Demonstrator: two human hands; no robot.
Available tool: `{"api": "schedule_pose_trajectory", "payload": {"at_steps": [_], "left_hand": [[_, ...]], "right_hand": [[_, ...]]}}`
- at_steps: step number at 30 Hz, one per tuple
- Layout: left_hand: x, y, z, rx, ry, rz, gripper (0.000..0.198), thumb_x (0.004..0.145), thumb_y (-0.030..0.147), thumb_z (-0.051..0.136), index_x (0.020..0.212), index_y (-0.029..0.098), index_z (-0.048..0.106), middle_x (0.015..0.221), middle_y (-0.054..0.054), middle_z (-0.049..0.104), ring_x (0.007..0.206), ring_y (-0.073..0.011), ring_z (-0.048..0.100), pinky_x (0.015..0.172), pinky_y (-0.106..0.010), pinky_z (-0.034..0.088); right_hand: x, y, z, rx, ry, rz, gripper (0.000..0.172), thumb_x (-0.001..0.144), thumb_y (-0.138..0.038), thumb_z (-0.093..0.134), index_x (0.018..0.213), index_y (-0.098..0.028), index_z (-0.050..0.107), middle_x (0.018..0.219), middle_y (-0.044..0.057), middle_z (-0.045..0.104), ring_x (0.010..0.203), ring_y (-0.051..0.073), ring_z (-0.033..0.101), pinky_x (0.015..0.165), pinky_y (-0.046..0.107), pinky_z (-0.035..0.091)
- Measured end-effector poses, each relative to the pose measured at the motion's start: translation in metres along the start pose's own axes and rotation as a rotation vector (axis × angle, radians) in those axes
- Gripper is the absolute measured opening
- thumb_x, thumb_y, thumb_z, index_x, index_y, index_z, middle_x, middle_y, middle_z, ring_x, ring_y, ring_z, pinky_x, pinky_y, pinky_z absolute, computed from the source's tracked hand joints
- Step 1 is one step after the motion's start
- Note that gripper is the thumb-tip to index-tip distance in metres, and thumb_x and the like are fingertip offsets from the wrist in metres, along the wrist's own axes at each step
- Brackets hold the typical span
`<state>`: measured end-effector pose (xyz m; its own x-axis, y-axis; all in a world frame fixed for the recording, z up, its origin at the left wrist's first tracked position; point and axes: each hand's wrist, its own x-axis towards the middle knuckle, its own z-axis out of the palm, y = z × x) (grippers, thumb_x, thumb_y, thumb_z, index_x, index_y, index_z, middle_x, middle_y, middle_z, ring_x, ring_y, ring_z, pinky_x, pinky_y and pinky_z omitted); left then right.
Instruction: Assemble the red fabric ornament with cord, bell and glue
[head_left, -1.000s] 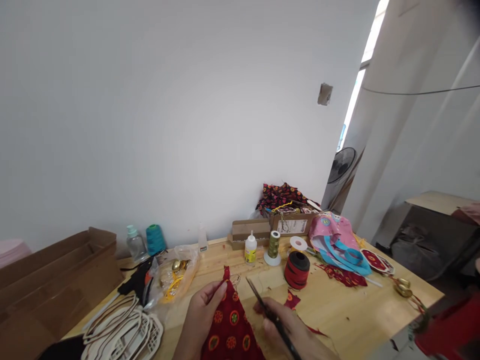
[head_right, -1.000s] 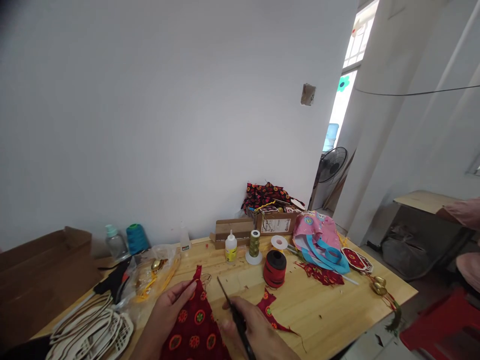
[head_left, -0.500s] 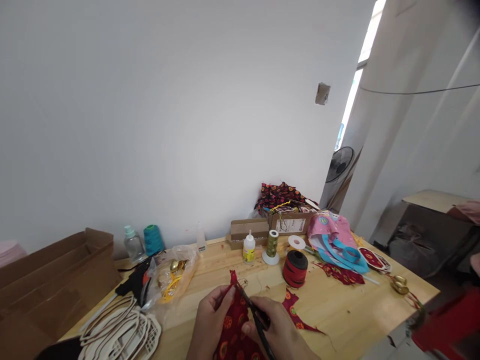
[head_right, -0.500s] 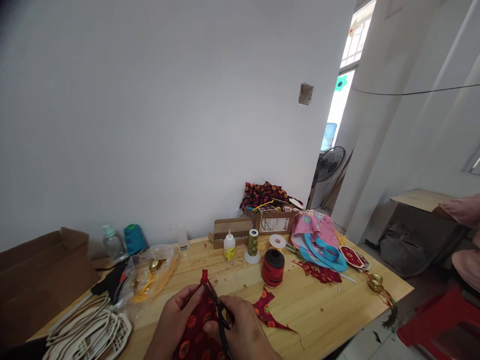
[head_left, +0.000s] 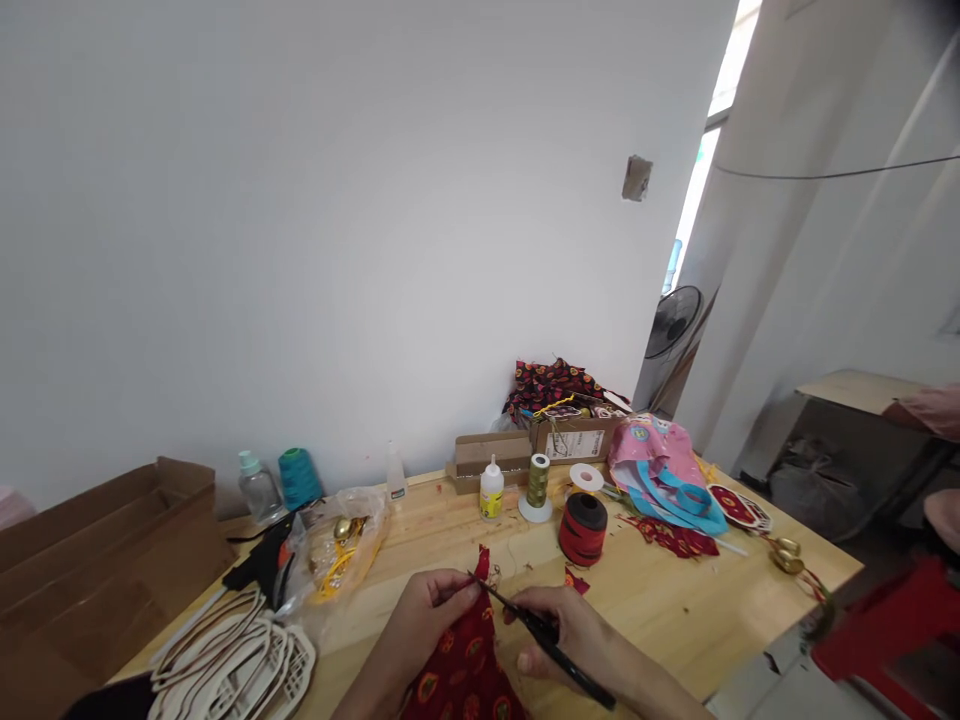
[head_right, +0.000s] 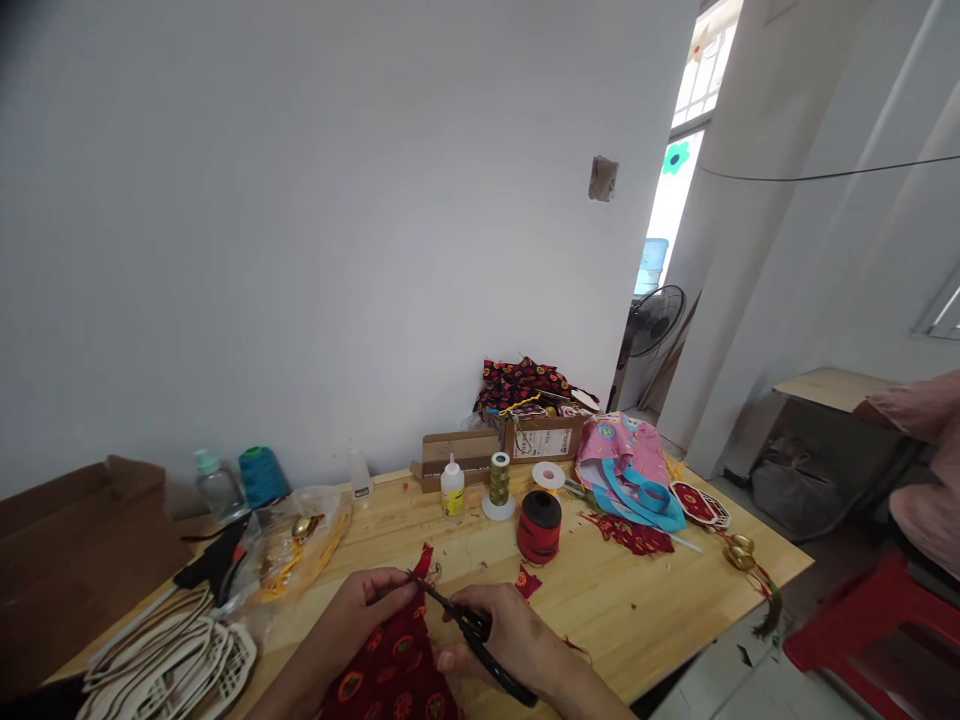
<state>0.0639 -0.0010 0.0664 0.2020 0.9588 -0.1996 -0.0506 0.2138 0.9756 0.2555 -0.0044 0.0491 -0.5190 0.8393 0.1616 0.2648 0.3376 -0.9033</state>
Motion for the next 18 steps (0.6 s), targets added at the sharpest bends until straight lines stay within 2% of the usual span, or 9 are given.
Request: {"api": "schedule_pose_trajectory", "payload": {"at_steps": [7,13,15,18], "left_hand": [[0.004,0.004,0.002,0.065,-0.095,-0.051,0.016,0.058,0.031,0.068,0.057,0.015,0.069,0.045,0.003,0.063,0.04,-0.0073,0.046,0.043,-0.017,0.031],[0.007,0.003,0.0,0.162,-0.149,-0.058,0.018,0.057,0.031,0.069,0.053,0.013,0.067,0.049,-0.001,0.065,0.042,-0.0092,0.048,0.042,-0.017,0.032],[0.009,0.0,-0.006,0.194,-0.127,-0.051,0.023,0.06,0.035,0.065,0.059,0.013,0.068,0.054,-0.003,0.068,0.045,-0.0124,0.054,0.044,-0.02,0.038],[0.015,-0.004,-0.025,0.258,-0.004,0.004,0.031,0.063,0.037,0.061,0.082,0.013,0.066,0.073,-0.007,0.071,0.062,-0.0192,0.062,0.058,-0.028,0.047]], "right_hand": [[-0.003,0.003,-0.006,-0.107,0.018,-0.053,0.02,0.069,-0.034,0.058,0.066,-0.015,0.063,0.047,-0.007,0.03,0.046,0.007,0.024,0.042,0.018,0.015],[-0.008,0.011,-0.018,-0.144,0.003,0.046,0.029,0.072,-0.036,0.052,0.052,-0.015,0.052,0.049,-0.006,0.026,0.046,0.007,0.02,0.042,0.018,0.014],[-0.01,0.013,-0.023,-0.112,-0.001,0.08,0.033,0.073,-0.04,0.05,0.05,-0.016,0.048,0.049,-0.006,0.025,0.046,0.007,0.019,0.041,0.019,0.014],[-0.014,0.015,-0.031,-0.085,0.002,0.127,0.04,0.073,-0.047,0.047,0.048,-0.017,0.041,0.05,-0.006,0.023,0.045,0.006,0.019,0.041,0.019,0.013]]}}
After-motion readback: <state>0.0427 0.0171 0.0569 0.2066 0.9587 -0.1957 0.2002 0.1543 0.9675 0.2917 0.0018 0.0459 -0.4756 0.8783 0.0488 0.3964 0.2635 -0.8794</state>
